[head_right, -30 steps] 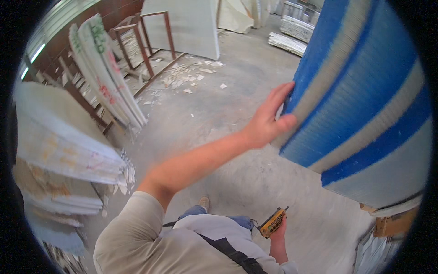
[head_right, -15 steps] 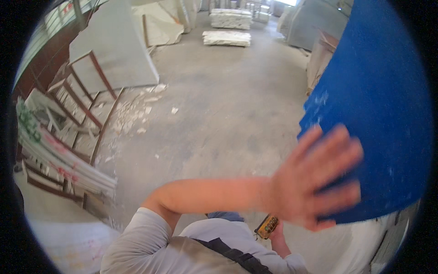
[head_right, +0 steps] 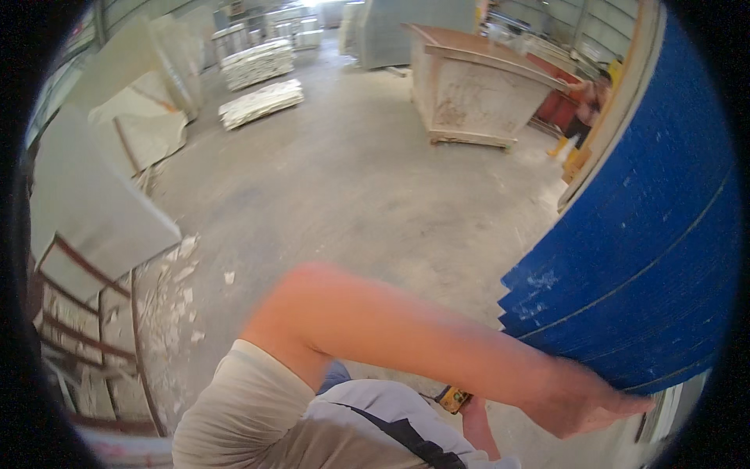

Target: The person operates a remote control to maneuver a crane, lifting and moving large stone slabs within a warehouse. They walk around the area, guiding the crane and coordinating with another worker who assists with positioning the slabs.

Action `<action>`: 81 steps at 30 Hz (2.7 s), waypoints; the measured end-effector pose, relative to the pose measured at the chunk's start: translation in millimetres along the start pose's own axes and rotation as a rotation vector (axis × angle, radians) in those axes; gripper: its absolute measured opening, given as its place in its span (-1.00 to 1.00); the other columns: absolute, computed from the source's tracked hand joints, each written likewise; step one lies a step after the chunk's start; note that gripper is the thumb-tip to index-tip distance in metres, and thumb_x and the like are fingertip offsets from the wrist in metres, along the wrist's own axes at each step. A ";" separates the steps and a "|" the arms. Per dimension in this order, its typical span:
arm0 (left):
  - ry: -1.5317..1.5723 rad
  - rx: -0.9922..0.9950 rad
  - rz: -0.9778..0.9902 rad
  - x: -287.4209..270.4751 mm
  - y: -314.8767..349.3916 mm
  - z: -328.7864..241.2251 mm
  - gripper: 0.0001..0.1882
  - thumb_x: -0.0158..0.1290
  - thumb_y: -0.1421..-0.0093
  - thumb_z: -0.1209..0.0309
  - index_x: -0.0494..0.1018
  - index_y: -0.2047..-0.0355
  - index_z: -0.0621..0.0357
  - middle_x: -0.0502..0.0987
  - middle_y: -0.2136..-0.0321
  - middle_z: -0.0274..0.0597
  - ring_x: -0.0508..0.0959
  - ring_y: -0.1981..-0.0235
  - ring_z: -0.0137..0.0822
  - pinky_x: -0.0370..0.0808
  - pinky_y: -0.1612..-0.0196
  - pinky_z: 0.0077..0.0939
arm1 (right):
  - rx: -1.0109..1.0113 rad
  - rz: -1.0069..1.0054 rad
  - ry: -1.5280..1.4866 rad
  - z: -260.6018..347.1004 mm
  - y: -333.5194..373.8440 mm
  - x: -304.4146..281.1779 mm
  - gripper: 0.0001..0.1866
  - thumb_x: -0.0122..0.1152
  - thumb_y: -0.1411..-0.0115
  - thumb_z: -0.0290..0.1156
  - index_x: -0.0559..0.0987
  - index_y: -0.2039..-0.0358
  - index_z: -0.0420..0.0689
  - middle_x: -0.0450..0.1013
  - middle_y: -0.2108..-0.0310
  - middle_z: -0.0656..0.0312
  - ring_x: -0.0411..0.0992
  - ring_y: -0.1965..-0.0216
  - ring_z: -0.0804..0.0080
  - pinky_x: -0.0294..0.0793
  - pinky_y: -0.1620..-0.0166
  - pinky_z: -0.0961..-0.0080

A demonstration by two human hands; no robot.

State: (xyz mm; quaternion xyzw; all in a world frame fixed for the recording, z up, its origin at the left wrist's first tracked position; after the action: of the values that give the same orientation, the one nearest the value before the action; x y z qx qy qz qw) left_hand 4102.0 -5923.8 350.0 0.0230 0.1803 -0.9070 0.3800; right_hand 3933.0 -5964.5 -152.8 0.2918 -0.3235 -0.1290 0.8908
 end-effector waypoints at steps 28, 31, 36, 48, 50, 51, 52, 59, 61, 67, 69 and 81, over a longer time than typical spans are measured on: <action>0.509 -0.032 -0.101 249.0 -87.9 -47.3 -0.76 -0.12 -0.05 0.37 0.49 0.36 0.22 0.51 0.34 -0.10 0.47 0.21 -0.07 0.29 0.07 -0.09 | -1.185 -0.518 -1.071 -181.8 131.0 115.9 -0.58 -0.21 -0.25 -0.10 0.34 0.03 -0.11 0.39 0.16 0.22 0.39 0.17 0.39 0.41 0.10 0.38; 0.595 -0.047 -0.204 291.3 -128.3 -50.4 -0.78 -0.12 -0.04 0.40 0.49 0.42 0.24 0.53 0.43 -0.09 0.51 0.28 -0.08 0.34 0.11 -0.17 | -1.193 -0.695 -1.067 -166.4 127.4 105.1 -0.57 -0.23 -0.25 -0.09 0.35 0.04 -0.14 0.39 0.17 0.20 0.39 0.18 0.39 0.41 0.10 0.39; 0.206 0.095 -0.375 318.7 -163.5 -83.9 -0.76 -0.15 -0.08 0.40 0.51 0.40 0.18 0.50 0.30 -0.14 0.43 0.14 -0.19 0.28 0.07 -0.29 | -1.138 -0.931 -1.149 -178.3 137.7 123.4 -0.50 -0.21 -0.23 -0.05 0.33 0.00 -0.17 0.38 0.14 0.18 0.37 0.12 0.39 0.38 0.07 0.42; 0.097 0.147 -0.267 317.7 -252.3 -91.9 -0.75 -0.17 -0.12 0.36 0.51 0.37 0.13 0.50 0.33 -0.19 0.43 0.17 -0.23 0.23 0.06 -0.25 | -1.378 -0.980 -1.343 -158.0 125.3 121.6 -0.63 -0.18 -0.22 -0.27 0.36 0.08 -0.25 0.41 0.17 0.13 0.41 0.16 0.33 0.42 0.09 0.36; 0.109 0.161 -0.303 308.2 -268.7 -100.3 -0.76 -0.17 -0.11 0.40 0.51 0.40 0.13 0.51 0.36 -0.21 0.46 0.22 -0.25 0.25 0.12 -0.28 | -1.405 -1.004 -1.362 -162.0 128.6 121.8 -0.64 -0.16 -0.22 -0.28 0.36 0.09 -0.26 0.41 0.18 0.12 0.42 0.17 0.34 0.43 0.10 0.36; 0.110 0.156 -0.301 306.9 -273.6 -105.6 -0.76 -0.18 -0.11 0.41 0.51 0.39 0.13 0.51 0.35 -0.20 0.46 0.21 -0.24 0.25 0.11 -0.27 | -1.421 -1.014 -1.366 -164.1 129.1 122.7 -0.65 -0.16 -0.21 -0.29 0.36 0.09 -0.26 0.42 0.19 0.12 0.42 0.18 0.34 0.44 0.11 0.37; 0.112 0.151 -0.299 305.8 -280.3 -110.3 -0.76 -0.18 -0.11 0.42 0.51 0.38 0.13 0.52 0.34 -0.20 0.47 0.21 -0.24 0.25 0.11 -0.26 | -1.437 -1.023 -1.370 -167.5 128.8 122.8 -0.65 -0.15 -0.21 -0.30 0.36 0.10 -0.26 0.42 0.19 0.12 0.43 0.19 0.35 0.44 0.12 0.37; 0.124 0.197 -0.312 307.6 -315.6 -140.9 -0.74 -0.20 -0.12 0.40 0.50 0.34 0.14 0.51 0.29 -0.12 0.45 0.14 -0.17 0.34 0.12 -0.20 | -1.492 -1.117 -1.371 -189.8 124.2 118.3 -0.69 -0.08 -0.17 -0.36 0.37 0.12 -0.24 0.42 0.21 0.13 0.43 0.21 0.37 0.46 0.14 0.39; 0.132 0.199 -0.285 305.3 -327.1 -147.1 -0.74 -0.18 -0.12 0.38 0.50 0.35 0.15 0.52 0.29 -0.11 0.45 0.14 -0.15 0.34 0.10 -0.21 | -1.468 -1.151 -1.397 -191.8 126.6 116.7 -0.68 -0.06 -0.16 -0.36 0.36 0.11 -0.24 0.42 0.21 0.13 0.43 0.22 0.37 0.45 0.13 0.38; 0.189 0.225 -0.314 347.0 -386.4 -173.5 -0.76 -0.16 -0.10 0.38 0.50 0.36 0.15 0.52 0.28 -0.11 0.47 0.17 -0.18 0.38 0.17 -0.19 | -1.496 -1.167 -1.269 -198.7 125.4 119.7 -0.58 0.02 -0.05 -0.46 0.28 0.05 -0.25 0.37 0.15 0.10 0.39 0.13 0.31 0.42 0.07 0.34; 0.180 0.236 -0.354 354.8 -402.3 -177.1 -0.77 -0.15 -0.11 0.38 0.50 0.38 0.14 0.52 0.29 -0.12 0.47 0.18 -0.19 0.38 0.18 -0.19 | -1.484 -1.176 -1.247 -200.7 125.6 119.6 -0.53 0.04 -0.01 -0.50 0.25 0.02 -0.25 0.35 0.13 0.10 0.38 0.11 0.31 0.40 0.04 0.33; 0.128 0.158 -0.460 350.1 -430.6 -166.0 -0.80 -0.16 -0.11 0.46 0.49 0.40 0.13 0.49 0.32 -0.16 0.42 0.16 -0.24 0.28 0.06 -0.33 | -1.517 -1.209 -1.267 -203.0 105.1 104.3 -0.30 0.02 0.15 -0.68 0.14 -0.10 -0.21 0.30 0.09 0.14 0.35 0.09 0.30 0.37 0.02 0.35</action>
State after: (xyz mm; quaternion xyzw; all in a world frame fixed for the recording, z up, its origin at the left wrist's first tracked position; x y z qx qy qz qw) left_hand 3537.1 -5826.7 265.7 0.0683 0.1328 -0.9776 0.1486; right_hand 4148.5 -5835.8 -163.1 -0.3276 -0.3589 -0.8178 0.3084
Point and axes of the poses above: each hand's wrist, its own y-axis away from the middle knuckle, its own x-axis out of the palm, z = x × y, the point moved 7 cm from there along -y, towards the middle knuckle
